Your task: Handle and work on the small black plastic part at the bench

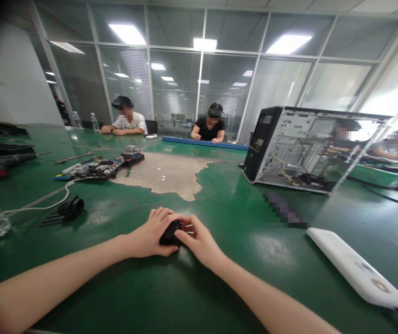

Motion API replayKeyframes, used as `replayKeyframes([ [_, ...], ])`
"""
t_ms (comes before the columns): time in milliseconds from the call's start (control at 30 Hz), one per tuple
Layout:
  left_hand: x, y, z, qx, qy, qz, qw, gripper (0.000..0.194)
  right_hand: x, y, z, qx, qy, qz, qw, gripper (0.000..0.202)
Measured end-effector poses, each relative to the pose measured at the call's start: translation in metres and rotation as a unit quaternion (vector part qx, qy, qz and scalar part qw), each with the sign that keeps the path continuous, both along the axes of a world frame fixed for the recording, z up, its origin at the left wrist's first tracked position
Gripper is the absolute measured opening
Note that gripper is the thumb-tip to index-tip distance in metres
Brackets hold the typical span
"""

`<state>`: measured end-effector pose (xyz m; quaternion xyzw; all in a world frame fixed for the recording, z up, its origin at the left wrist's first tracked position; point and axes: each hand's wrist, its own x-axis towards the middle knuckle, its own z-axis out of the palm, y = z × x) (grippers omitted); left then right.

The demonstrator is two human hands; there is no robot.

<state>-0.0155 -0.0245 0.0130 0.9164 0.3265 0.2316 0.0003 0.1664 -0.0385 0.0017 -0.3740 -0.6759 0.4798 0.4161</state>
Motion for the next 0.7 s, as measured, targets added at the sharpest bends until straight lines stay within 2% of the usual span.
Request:
replayKeyframes([
  [167,0.0014,-0.0007,-0.0001,0.007,0.003,0.009,1.000,0.065,0.0016,-0.0042,0.0018,0.033,0.004,0.035,0.999,0.026],
  [333,0.0028,0.0000,-0.0010,0.002,-0.002,0.015,1.000,0.064,-0.0005,-0.0029,0.0003,0.034,-0.007,-0.004,0.999,0.020],
  [467,0.0029,-0.0003,-0.0018,0.005,-0.003,0.022,1.000,0.066,-0.0008,-0.0008,-0.0011,0.030,-0.025,-0.020,0.999,0.023],
  [700,0.0032,-0.0009,-0.0019,0.005,-0.005,0.025,1.000,0.062,0.0021,-0.0045,0.0013,0.070,-0.032,0.022,0.997,0.024],
])
